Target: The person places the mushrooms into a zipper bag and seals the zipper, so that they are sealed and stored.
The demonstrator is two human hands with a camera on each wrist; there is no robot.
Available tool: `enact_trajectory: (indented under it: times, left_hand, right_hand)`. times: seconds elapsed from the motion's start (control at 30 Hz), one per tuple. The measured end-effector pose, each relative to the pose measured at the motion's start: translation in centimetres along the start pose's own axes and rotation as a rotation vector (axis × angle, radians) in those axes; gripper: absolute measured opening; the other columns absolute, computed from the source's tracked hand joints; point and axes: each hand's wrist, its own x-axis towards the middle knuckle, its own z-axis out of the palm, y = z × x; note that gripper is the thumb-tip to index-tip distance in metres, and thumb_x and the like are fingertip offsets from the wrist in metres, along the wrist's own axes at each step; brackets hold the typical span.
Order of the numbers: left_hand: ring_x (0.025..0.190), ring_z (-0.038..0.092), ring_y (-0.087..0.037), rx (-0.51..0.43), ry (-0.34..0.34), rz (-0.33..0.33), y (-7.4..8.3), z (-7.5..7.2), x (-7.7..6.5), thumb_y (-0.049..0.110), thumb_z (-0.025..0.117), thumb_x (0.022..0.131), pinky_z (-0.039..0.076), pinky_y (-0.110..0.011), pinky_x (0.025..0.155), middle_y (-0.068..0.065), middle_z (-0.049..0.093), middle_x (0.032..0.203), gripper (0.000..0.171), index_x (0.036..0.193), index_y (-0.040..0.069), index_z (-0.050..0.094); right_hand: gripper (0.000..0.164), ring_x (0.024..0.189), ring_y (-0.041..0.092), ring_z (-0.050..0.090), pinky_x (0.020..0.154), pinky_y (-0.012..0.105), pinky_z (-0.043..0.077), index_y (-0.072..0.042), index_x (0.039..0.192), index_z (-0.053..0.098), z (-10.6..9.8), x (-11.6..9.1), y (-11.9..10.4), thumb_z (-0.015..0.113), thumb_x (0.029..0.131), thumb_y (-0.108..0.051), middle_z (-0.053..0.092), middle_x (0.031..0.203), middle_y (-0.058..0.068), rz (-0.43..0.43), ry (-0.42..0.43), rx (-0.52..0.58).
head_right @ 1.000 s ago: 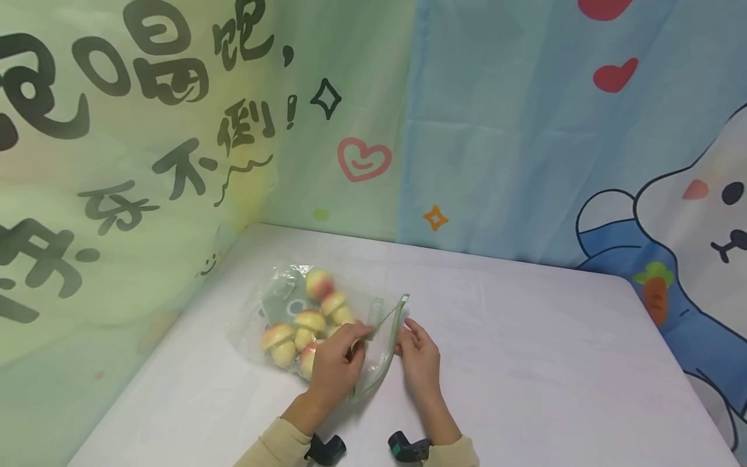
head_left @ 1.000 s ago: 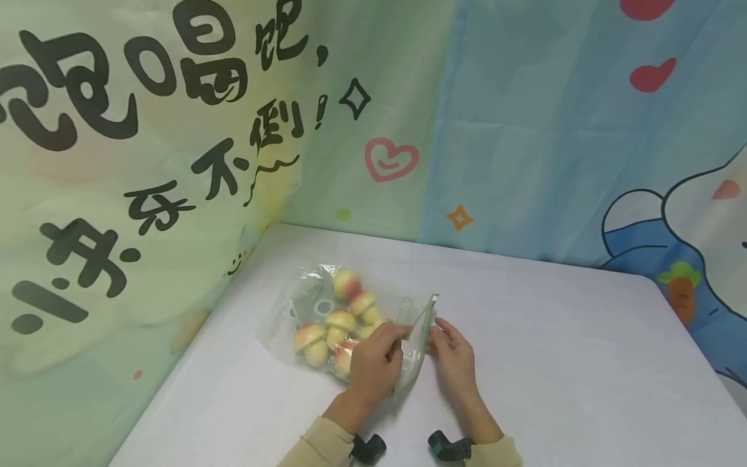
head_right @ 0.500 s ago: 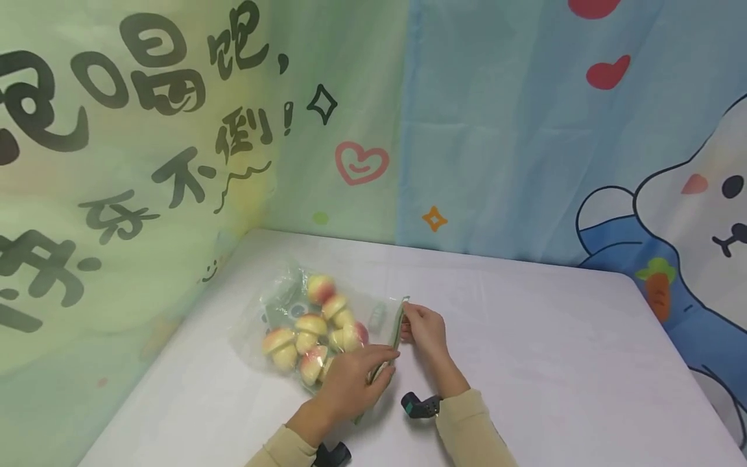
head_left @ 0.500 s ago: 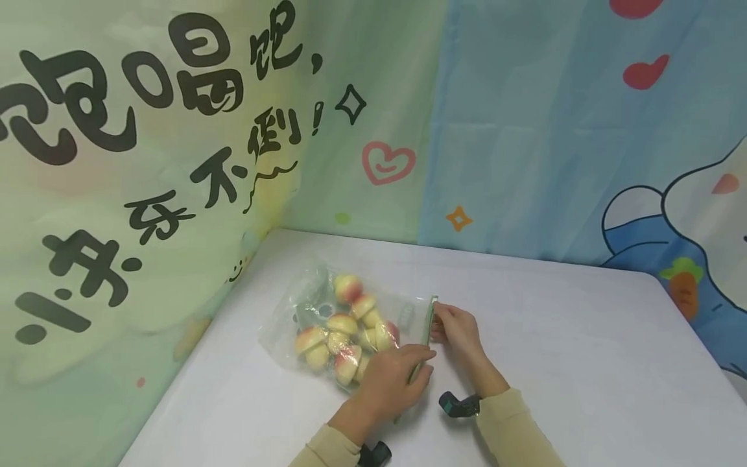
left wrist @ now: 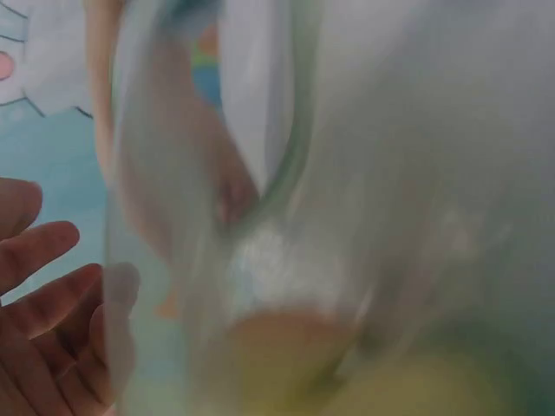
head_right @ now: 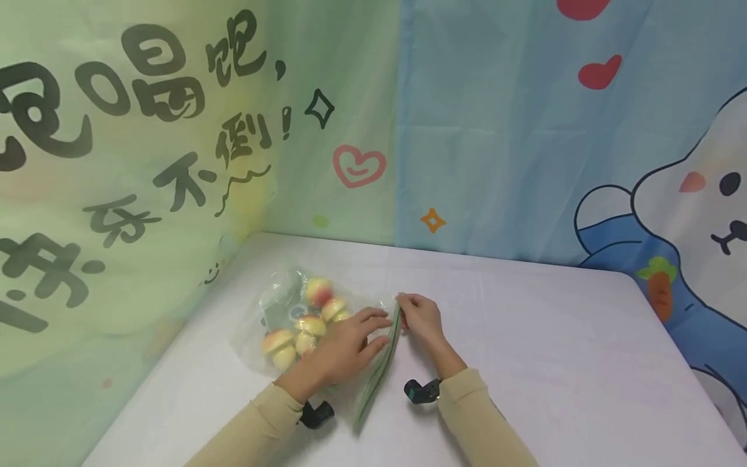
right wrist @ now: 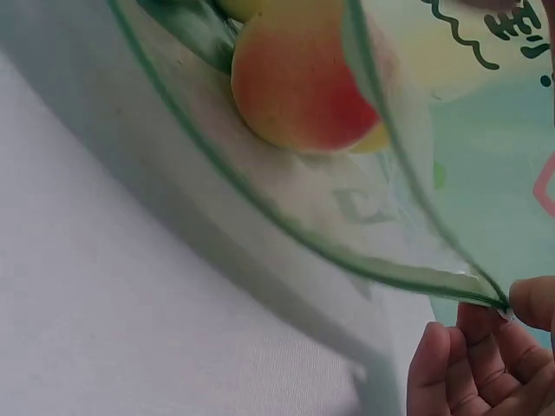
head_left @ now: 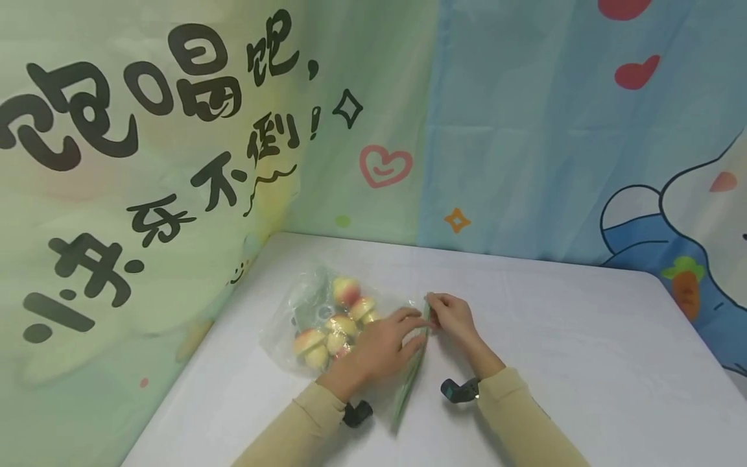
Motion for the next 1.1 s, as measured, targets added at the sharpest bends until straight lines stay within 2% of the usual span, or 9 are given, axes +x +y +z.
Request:
enact_trajectory:
  times: [0.17,0.2,0.33,0.4,0.47,0.57,0.7,0.87,1.1]
  left_hand:
    - [0.094,0.067,-0.015,0.045,-0.027,-0.091,-2.9,-1.5,4.0,0.018,0.057,0.098,0.054,-0.029,0.069,0.003,0.055,0.136,0.035,0.133,0.017,0.058]
    - [0.101,0.066,-0.016,0.036,-0.050,-0.114,-3.3,-1.6,4.8,0.015,0.057,0.098,0.055,-0.031,0.075,0.003,0.055,0.136,0.037,0.134,0.017,0.057]
    - [0.117,0.059,-0.018,-0.018,-0.196,-0.202,-4.0,-0.6,7.4,0.012,0.057,0.098,0.053,-0.034,0.090,0.002,0.058,0.136,0.037,0.135,0.017,0.058]
    - [0.115,0.060,-0.018,-0.023,-0.254,-0.243,-4.2,0.1,8.2,0.014,0.056,0.099,0.052,-0.034,0.090,0.003,0.064,0.127,0.030,0.127,0.018,0.064]
    - [0.104,0.064,-0.016,-0.024,-0.269,-0.274,-4.4,0.8,8.7,0.019,0.057,0.099,0.054,-0.032,0.083,0.003,0.069,0.114,0.022,0.116,0.018,0.070]
    - [0.084,0.063,-0.013,-0.012,-0.230,-0.298,-4.6,1.3,9.1,0.025,0.059,0.097,0.052,-0.029,0.069,0.005,0.071,0.095,0.016,0.099,0.018,0.073]
    - [0.073,0.060,-0.010,0.001,-0.179,-0.301,-4.6,1.5,9.3,0.026,0.062,0.095,0.049,-0.028,0.063,0.006,0.070,0.087,0.014,0.093,0.019,0.074]
    - [0.075,0.064,-0.012,0.028,-0.140,-0.304,-4.5,1.6,9.7,0.022,0.061,0.095,0.052,-0.030,0.063,0.006,0.072,0.089,0.014,0.093,0.018,0.074]
    - [0.077,0.066,-0.014,0.078,-0.116,-0.417,-5.6,1.2,10.5,0.022,0.061,0.096,0.055,-0.031,0.065,0.004,0.071,0.092,0.014,0.096,0.017,0.073]
  right_hand:
    - [0.041,0.071,0.010,0.062,0.065,0.023,0.056,0.003,0.116,0.068,0.4,-0.5,-0.3,0.057,0.098,-0.032,0.066,0.085,0.008,-0.055,-0.003,0.034]
    - [0.040,0.071,0.010,0.062,0.066,0.023,0.056,0.003,0.115,0.069,0.5,-0.6,-0.3,0.058,0.098,-0.032,0.067,0.086,0.009,-0.061,0.001,0.038]
    - [0.038,0.075,0.012,0.063,0.064,0.022,0.056,0.003,0.114,0.070,1.2,-0.9,-0.5,0.059,0.097,-0.030,0.070,0.089,0.014,-0.090,0.041,0.061]
    - [0.038,0.078,0.016,0.064,0.063,0.021,0.055,0.003,0.115,0.069,1.4,-1.0,-0.7,0.058,0.098,-0.029,0.070,0.092,0.016,-0.098,0.060,0.065]
    - [0.038,0.079,0.018,0.065,0.062,0.021,0.055,0.003,0.116,0.069,1.4,-1.0,-0.8,0.056,0.099,-0.029,0.070,0.093,0.017,-0.102,0.077,0.066]
    - [0.038,0.077,0.016,0.064,0.063,0.022,0.055,0.003,0.116,0.068,1.4,-0.9,-0.9,0.055,0.100,-0.029,0.070,0.094,0.017,-0.093,0.086,0.056]
    - [0.039,0.073,0.012,0.062,0.063,0.023,0.055,0.001,0.114,0.069,1.4,-0.8,-0.8,0.054,0.099,-0.031,0.069,0.090,0.012,-0.069,0.084,0.044]
    - [0.036,0.068,0.011,0.056,0.060,0.023,0.049,0.003,0.105,0.070,1.4,-1.4,-0.7,0.053,0.098,-0.028,0.064,0.077,0.004,-0.042,0.066,0.036]
    - [0.031,0.057,0.011,0.049,0.050,0.023,0.040,0.000,0.091,0.071,2.2,-3.9,0.0,0.054,0.094,-0.026,0.056,0.062,-0.002,-0.046,-0.022,-0.058]
